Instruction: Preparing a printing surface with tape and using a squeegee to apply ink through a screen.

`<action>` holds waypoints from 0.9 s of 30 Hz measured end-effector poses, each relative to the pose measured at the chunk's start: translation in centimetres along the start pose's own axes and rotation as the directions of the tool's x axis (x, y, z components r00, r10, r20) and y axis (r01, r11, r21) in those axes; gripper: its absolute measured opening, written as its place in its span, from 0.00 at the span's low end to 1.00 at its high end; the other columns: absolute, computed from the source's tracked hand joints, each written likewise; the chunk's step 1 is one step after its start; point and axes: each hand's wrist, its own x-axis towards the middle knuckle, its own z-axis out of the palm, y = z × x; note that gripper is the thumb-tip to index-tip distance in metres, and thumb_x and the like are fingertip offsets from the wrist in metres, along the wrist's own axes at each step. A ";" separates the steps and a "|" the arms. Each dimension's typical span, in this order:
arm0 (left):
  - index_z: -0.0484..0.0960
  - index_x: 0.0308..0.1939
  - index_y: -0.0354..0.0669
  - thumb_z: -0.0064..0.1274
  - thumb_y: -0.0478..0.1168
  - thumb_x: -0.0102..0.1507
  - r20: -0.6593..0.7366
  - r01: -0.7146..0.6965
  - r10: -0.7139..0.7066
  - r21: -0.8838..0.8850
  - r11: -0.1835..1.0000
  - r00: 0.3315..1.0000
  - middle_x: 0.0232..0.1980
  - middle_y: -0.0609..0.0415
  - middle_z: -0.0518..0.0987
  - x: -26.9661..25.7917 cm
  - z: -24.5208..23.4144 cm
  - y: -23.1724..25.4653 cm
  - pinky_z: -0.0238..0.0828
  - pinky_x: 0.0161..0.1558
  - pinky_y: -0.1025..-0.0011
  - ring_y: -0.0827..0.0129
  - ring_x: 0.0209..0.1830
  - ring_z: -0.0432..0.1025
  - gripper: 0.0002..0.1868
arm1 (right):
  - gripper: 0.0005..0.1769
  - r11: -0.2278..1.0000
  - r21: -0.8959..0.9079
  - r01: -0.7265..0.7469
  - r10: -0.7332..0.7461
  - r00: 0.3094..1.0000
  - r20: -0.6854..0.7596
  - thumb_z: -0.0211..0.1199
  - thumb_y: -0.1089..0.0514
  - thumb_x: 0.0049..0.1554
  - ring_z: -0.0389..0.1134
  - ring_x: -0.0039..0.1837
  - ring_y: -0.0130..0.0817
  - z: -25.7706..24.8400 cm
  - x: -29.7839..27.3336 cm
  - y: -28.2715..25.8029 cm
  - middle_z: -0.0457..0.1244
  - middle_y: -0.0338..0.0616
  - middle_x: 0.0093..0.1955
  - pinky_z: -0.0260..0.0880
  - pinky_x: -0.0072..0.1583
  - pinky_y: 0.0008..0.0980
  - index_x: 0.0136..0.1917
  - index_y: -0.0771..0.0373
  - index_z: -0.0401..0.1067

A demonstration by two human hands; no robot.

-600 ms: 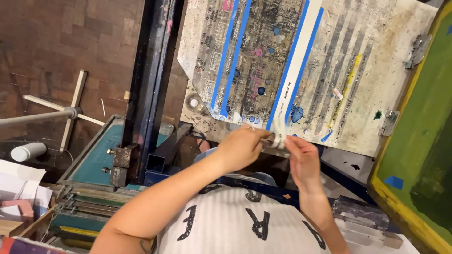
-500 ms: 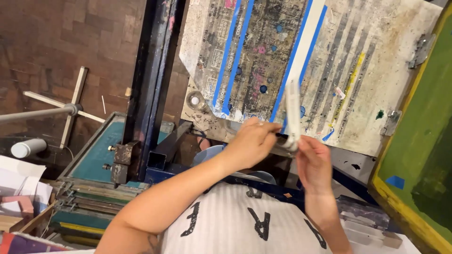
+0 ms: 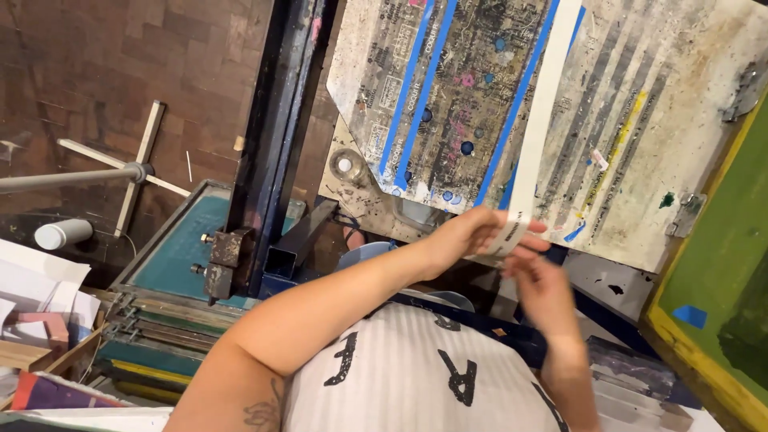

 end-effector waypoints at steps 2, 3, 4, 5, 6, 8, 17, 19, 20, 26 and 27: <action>0.78 0.61 0.39 0.36 0.50 0.69 -0.101 0.075 -0.086 -0.103 0.992 0.991 0.51 0.48 0.76 -0.5 0.5 0.2 0.68 0.58 0.69 0.62 0.52 0.73 0.26 | 0.18 0.988 0.134 -0.077 0.086 0.994 -0.064 0.48 0.57 0.67 0.60 0.31 0.33 -1.6 2.2 -6.9 0.65 0.46 0.28 0.58 0.39 0.33 0.50 0.64 0.79; 0.82 0.53 0.49 0.43 0.53 0.66 -0.196 0.136 -0.179 -0.215 0.967 0.964 0.41 0.63 0.72 -0.9 0.8 0.2 0.68 0.48 0.78 0.75 0.40 0.71 0.20 | 0.31 0.952 0.269 -0.145 0.180 0.978 -0.110 0.36 0.45 0.75 0.50 0.22 0.23 -2.3 3.1 -10.3 0.59 0.41 0.22 0.47 0.28 0.21 0.52 0.62 0.78; 0.82 0.53 0.49 0.43 0.53 0.66 -0.196 0.138 -0.181 -0.216 0.967 0.964 0.41 0.63 0.72 -0.3 -0.9 -1.6 0.68 0.48 0.78 0.75 0.40 0.71 0.20 | 0.31 0.952 0.270 -0.148 0.183 0.977 -0.109 0.36 0.45 0.75 0.50 0.22 0.23 -2.4 4.8 -10.2 0.59 0.41 0.22 0.47 0.28 0.21 0.52 0.62 0.78; 0.79 0.62 0.44 0.36 0.52 0.67 -0.104 0.133 -0.147 -0.126 0.983 0.984 0.51 0.53 0.77 0.2 -2.6 -3.5 0.69 0.57 0.73 0.67 0.51 0.74 0.26 | 0.23 0.915 0.383 -0.127 0.148 0.989 -0.027 0.41 0.52 0.73 0.49 0.23 0.22 -2.4 6.5 -10.1 0.61 0.40 0.29 0.46 0.26 0.19 0.57 0.65 0.75; 0.77 0.70 0.40 0.28 0.50 0.68 -0.009 0.118 -0.118 -0.037 0.992 0.993 0.62 0.42 0.82 0.7 -4.2 -5.4 0.69 0.67 0.67 0.60 0.63 0.77 0.33 | 0.17 0.863 0.493 -0.114 0.103 0.993 0.050 0.46 0.58 0.71 0.48 0.23 0.21 -2.5 8.1 -9.9 0.62 0.40 0.35 0.45 0.25 0.18 0.62 0.68 0.72; 0.77 0.70 0.41 0.29 0.49 0.67 -0.033 0.136 -0.137 -0.020 0.990 0.990 0.62 0.42 0.82 0.9 -5.2 -6.4 0.69 0.67 0.67 0.59 0.63 0.77 0.33 | 0.11 0.850 0.500 -0.165 0.135 0.986 0.096 0.59 0.61 0.64 0.49 0.22 0.16 -1.7 10.4 -9.1 0.63 0.36 0.35 0.46 0.24 0.15 0.57 0.69 0.73; 0.78 0.67 0.35 0.32 0.45 0.68 -0.264 0.252 -0.257 -0.055 0.966 0.930 0.57 0.36 0.82 1.6 -7.3 -9.3 0.73 0.61 0.60 0.53 0.56 0.79 0.30 | 0.15 0.972 0.211 -0.101 0.089 0.994 0.064 0.82 0.63 0.44 0.51 0.26 0.11 -0.6 10.6 -7.8 0.62 0.34 0.26 0.50 0.31 0.13 0.43 0.65 0.78; 0.79 0.66 0.37 0.33 0.45 0.67 -0.305 0.267 -0.272 -0.059 0.962 0.913 0.57 0.38 0.83 1.8 -6.9 -8.8 0.76 0.58 0.60 0.53 0.54 0.80 0.29 | 0.16 0.984 0.146 -0.098 0.096 0.995 0.023 0.82 0.61 0.43 0.48 0.24 0.15 -0.5 10.6 -6.7 0.55 0.33 0.19 0.47 0.31 0.15 0.42 0.63 0.79; 0.79 0.65 0.37 0.34 0.45 0.67 -0.322 0.270 -0.275 -0.062 0.961 0.906 0.57 0.38 0.83 1.9 -6.9 -8.6 0.77 0.56 0.59 0.52 0.53 0.80 0.29 | 0.15 0.990 0.085 -0.113 0.113 0.994 -0.001 0.83 0.58 0.42 0.49 0.23 0.16 -0.4 10.5 -6.4 0.53 0.31 0.18 0.46 0.31 0.16 0.41 0.59 0.79; 0.80 0.63 0.37 0.36 0.46 0.67 -0.357 0.283 -0.293 -0.079 0.956 0.887 0.56 0.39 0.84 1.2 -5.7 -7.0 0.79 0.50 0.58 0.50 0.49 0.82 0.27 | 0.15 0.988 0.025 -0.153 0.154 0.988 -0.017 0.83 0.58 0.40 0.50 0.23 0.19 -0.5 10.1 -6.4 0.52 0.32 0.17 0.48 0.32 0.19 0.40 0.56 0.79; 0.79 0.64 0.37 0.37 0.47 0.68 -0.361 0.283 -0.293 -0.081 0.956 0.885 0.56 0.40 0.84 1.2 -5.6 -7.0 0.79 0.49 0.57 0.49 0.50 0.81 0.27 | 0.16 0.988 0.022 -0.152 0.152 0.988 -0.020 0.83 0.57 0.39 0.50 0.23 0.19 -0.5 10.0 -6.3 0.52 0.32 0.17 0.48 0.32 0.18 0.39 0.56 0.79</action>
